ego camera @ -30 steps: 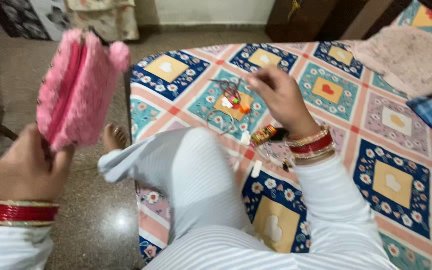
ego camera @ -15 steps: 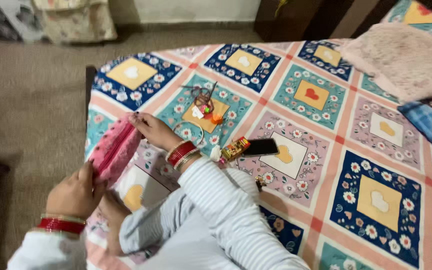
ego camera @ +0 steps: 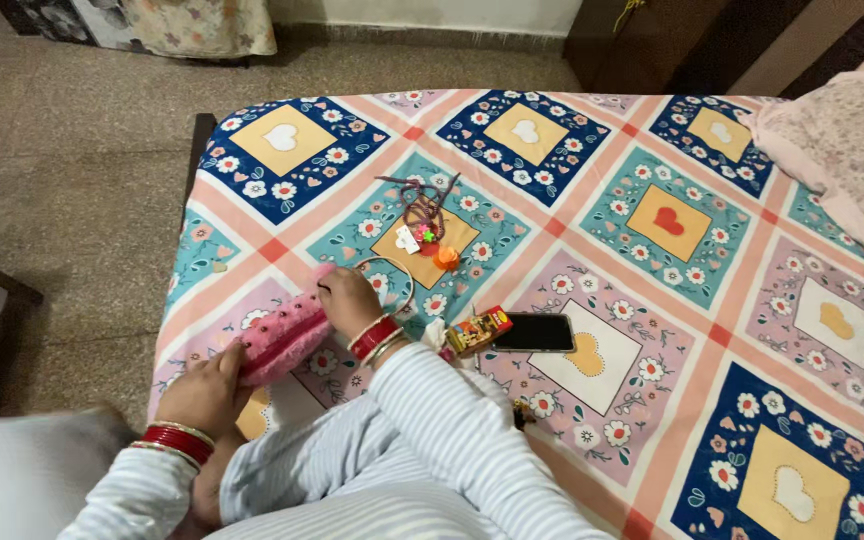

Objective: The person retrieves a pink pouch from a shelf and sits on a bed. They open the pouch and remove several spools of thread, placing them on the bed. They then pick up a small beaded item and examine it before setting it down.

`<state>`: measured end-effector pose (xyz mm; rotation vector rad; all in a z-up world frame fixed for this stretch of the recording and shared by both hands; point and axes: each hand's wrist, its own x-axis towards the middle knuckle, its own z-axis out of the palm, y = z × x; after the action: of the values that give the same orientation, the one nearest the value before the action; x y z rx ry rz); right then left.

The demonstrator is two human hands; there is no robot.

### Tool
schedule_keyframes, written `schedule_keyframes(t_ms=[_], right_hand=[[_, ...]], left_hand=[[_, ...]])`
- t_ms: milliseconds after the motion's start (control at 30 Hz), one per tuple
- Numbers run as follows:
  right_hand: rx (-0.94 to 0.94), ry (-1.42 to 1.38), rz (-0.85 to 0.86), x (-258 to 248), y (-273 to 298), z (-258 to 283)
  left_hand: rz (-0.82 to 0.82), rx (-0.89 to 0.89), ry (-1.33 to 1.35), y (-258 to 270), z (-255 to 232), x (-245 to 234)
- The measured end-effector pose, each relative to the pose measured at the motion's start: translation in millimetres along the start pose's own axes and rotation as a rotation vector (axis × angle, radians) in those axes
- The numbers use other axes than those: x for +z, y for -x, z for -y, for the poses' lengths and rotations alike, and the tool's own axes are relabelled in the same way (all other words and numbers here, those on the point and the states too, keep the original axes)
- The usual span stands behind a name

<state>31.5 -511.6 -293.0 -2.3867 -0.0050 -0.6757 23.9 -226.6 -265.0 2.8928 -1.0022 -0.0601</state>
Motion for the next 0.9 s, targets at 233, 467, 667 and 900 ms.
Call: schedule_keyframes(t_ms=[233, 467, 667, 900], right_hand=[[-0.018, -0.038, -0.044, -33, 21, 31], [-0.338, -0.052, 0.143, 22, 49, 93], [-0.143, 0.024, 0.193, 51, -3, 90], [-0.281, 0.274, 0.304, 118, -33, 117]], left_hand=[[0.055, -0.125, 0.287, -9, -3, 17], [-0.115, 0.093, 0.681, -59, 6, 46], [-0.217, -0.101, 0.699, -43, 61, 31], [-0.41, -0.444, 0.833, 28, 200, 12]])
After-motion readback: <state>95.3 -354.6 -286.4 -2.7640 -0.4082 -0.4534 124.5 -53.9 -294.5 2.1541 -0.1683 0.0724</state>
